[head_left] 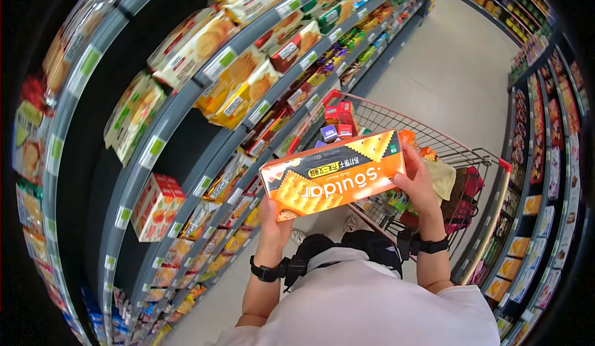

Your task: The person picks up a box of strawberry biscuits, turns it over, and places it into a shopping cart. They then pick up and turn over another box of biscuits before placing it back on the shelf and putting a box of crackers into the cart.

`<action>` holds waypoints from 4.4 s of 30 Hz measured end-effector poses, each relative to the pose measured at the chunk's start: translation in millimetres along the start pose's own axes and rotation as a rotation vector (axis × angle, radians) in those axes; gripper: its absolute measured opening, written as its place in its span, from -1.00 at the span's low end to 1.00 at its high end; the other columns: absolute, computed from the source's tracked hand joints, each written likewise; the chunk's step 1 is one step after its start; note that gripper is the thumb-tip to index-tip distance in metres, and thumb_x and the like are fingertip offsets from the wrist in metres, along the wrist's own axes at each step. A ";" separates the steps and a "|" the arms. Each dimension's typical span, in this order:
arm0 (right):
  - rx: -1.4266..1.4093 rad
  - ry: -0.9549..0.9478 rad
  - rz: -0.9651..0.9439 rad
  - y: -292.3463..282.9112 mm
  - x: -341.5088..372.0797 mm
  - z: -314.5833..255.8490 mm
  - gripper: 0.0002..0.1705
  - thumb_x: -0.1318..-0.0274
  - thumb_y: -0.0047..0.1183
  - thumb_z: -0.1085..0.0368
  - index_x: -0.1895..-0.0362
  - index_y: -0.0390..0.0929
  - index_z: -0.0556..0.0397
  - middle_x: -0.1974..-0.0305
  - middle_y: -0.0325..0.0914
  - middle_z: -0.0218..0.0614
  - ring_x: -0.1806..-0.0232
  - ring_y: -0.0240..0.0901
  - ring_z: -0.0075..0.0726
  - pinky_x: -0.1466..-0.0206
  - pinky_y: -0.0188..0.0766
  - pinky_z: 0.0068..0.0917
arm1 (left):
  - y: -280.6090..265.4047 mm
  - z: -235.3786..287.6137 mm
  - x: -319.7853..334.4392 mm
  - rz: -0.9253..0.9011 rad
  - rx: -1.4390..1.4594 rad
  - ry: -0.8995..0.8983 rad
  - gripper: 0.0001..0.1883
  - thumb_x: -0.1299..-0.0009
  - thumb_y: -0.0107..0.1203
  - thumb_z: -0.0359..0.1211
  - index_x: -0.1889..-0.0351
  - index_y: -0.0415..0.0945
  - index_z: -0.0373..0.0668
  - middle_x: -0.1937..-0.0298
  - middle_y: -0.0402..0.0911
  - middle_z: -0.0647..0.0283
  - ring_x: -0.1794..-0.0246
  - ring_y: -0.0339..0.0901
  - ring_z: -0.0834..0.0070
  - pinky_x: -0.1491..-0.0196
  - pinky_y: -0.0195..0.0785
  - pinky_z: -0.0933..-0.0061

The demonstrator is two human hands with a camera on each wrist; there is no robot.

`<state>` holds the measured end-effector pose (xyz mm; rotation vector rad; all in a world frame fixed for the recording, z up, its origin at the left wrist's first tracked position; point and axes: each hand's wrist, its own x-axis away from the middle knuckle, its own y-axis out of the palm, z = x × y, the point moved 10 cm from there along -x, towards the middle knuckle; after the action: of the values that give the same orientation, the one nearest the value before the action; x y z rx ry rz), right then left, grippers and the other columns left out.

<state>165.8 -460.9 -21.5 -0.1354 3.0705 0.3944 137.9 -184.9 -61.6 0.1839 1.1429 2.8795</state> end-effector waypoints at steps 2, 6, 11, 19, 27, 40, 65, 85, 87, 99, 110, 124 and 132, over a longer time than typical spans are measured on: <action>0.003 -0.050 -0.020 11.6 -4.5 -3.5 -0.14 0.06 0.27 0.18 -0.30 0.16 0.15 -0.13 0.37 -0.23 -0.13 0.35 -0.38 -0.19 0.29 -0.42 | 0.0 21.0 9.8 -0.059 -0.142 0.085 -0.38 -0.38 0.03 -0.22 -0.33 0.10 -0.27 -0.25 0.34 0.14 -0.26 0.33 0.31 -0.28 0.20 0.24; -0.304 0.100 -0.200 51.0 -13.0 4.9 -0.12 -0.21 -0.19 -0.31 -0.34 0.13 0.13 -0.19 0.33 -0.21 -0.14 0.39 -0.25 -0.10 0.43 -0.18 | -1.7 71.1 35.8 -0.128 -0.479 0.348 -0.28 -0.19 0.24 -0.37 -0.29 0.14 -0.27 -0.21 0.38 0.10 -0.21 0.39 0.25 -0.25 0.25 0.21; -0.710 0.307 -0.061 57.6 -15.8 20.5 -0.10 -0.26 -0.44 -0.36 -0.39 0.04 0.12 -0.27 0.26 -0.18 -0.19 0.37 -0.21 -0.11 0.44 -0.17 | 94.4 129.7 58.9 -0.524 -1.210 0.732 -0.31 -0.04 0.34 -0.49 -0.21 0.38 -0.07 -0.33 0.22 0.02 -0.30 0.27 0.07 -0.26 0.22 0.12; -0.401 -0.014 -0.129 85.3 -6.5 -44.5 0.11 0.18 0.11 -0.02 -0.42 -0.11 0.18 -0.31 0.16 -0.04 -0.33 0.18 -0.15 -0.38 0.09 -0.32 | 11.6 105.5 24.6 0.038 -0.514 0.273 -0.36 -0.35 0.03 -0.42 -0.40 0.06 -0.16 -0.43 0.06 0.07 -0.29 0.31 0.23 -0.28 0.20 0.18; -0.318 -0.107 -0.005 80.5 5.5 -65.4 0.32 0.40 0.30 -0.04 -0.43 -0.20 0.13 -0.27 0.14 0.23 -0.30 0.21 0.09 -0.35 0.17 -0.13 | 29.2 88.0 24.5 -0.035 -0.362 0.179 -0.35 -0.51 -0.24 -0.02 -0.41 -0.01 -0.24 -0.33 0.26 0.12 -0.31 0.28 0.36 -0.28 0.21 0.24; -0.267 -0.056 -0.082 71.7 26.0 -63.6 -0.06 -0.23 -0.14 -0.22 -0.42 -0.10 0.18 -0.38 0.05 -0.22 -0.41 0.02 -0.31 -0.35 0.10 -0.37 | 22.1 64.3 25.8 -0.029 -0.258 0.084 -0.40 -0.52 -0.24 -0.07 -0.37 0.06 -0.28 -0.12 0.47 0.11 0.06 0.53 0.39 0.17 0.43 0.32; -0.266 -0.078 -0.166 52.0 31.6 -62.6 0.04 0.09 0.31 0.27 -0.40 -0.05 0.24 -0.37 0.05 -0.14 -0.41 -0.03 -0.27 -0.31 0.22 -0.30 | 38.5 59.7 23.0 -0.029 -0.084 0.155 -0.44 -0.52 -0.28 0.02 -0.27 0.20 -0.21 -0.24 0.38 0.10 -0.21 0.40 0.29 -0.18 0.35 0.16; -0.025 0.026 -0.336 197.7 -21.7 -13.0 -0.33 -0.21 -0.04 0.44 -0.37 0.02 0.22 -0.23 0.22 -0.18 -0.16 0.33 -0.40 -0.14 0.36 -0.46 | -68.1 142.6 102.3 0.398 -0.163 0.404 -0.58 -0.51 -0.18 -0.15 -0.10 0.37 -0.30 -0.04 0.54 0.09 0.01 0.56 0.36 0.02 0.52 0.30; -0.040 0.016 -0.388 225.1 -24.6 -9.3 -0.35 -0.20 -0.03 0.44 -0.35 0.05 0.23 -0.18 0.24 -0.19 -0.10 0.37 -0.41 -0.07 0.41 -0.50 | -82.9 153.1 117.2 0.447 -0.160 0.434 -0.59 -0.51 -0.18 -0.15 -0.09 0.38 -0.30 -0.04 0.54 0.09 0.01 0.56 0.36 0.03 0.52 0.30; 0.000 0.023 -0.589 370.7 -29.4 30.5 -0.37 -0.19 0.00 0.43 -0.33 0.10 0.21 -0.18 0.26 -0.16 0.00 0.42 -0.47 -0.01 0.43 -0.56 | -166.9 225.6 186.2 0.666 -0.140 0.603 -0.55 -0.51 -0.19 -0.14 -0.18 0.30 -0.28 -0.07 0.52 0.13 -0.01 0.55 0.38 0.06 0.53 0.34; 0.006 0.099 -0.640 457.5 -27.8 75.8 -0.39 -0.16 0.04 0.28 -0.28 0.21 0.18 -0.13 0.35 -0.21 -0.16 0.29 -0.42 -0.16 0.31 -0.47 | -224.4 276.6 214.2 0.728 -0.161 0.623 -0.46 -0.49 -0.14 -0.11 -0.28 0.21 -0.29 -0.07 0.51 0.14 0.04 0.55 0.48 0.16 0.52 0.47; 0.133 0.126 -0.730 498.9 -29.9 87.1 -0.40 -0.21 -0.02 0.10 -0.23 0.18 0.12 -0.07 0.35 -0.27 0.02 0.41 -0.48 0.28 0.54 -0.58 | -265.0 281.7 224.5 0.808 -0.065 0.669 -0.45 -0.46 -0.09 -0.05 -0.24 0.25 -0.26 0.05 0.54 0.24 0.22 0.50 0.60 0.30 0.38 0.55; 0.119 0.157 -0.785 510.2 -22.2 93.8 -0.43 -0.22 -0.03 0.10 -0.24 0.19 0.06 -0.09 0.33 -0.30 0.04 0.40 -0.52 0.27 0.50 -0.61 | -270.0 279.6 232.4 0.834 -0.027 0.662 -0.44 -0.46 -0.12 -0.02 -0.24 0.26 -0.26 0.07 0.53 0.25 0.25 0.46 0.62 0.31 0.32 0.57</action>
<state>143.9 56.4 16.7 -1.3456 2.8452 0.1515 -60.3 220.4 -22.6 -0.4450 1.3404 3.8658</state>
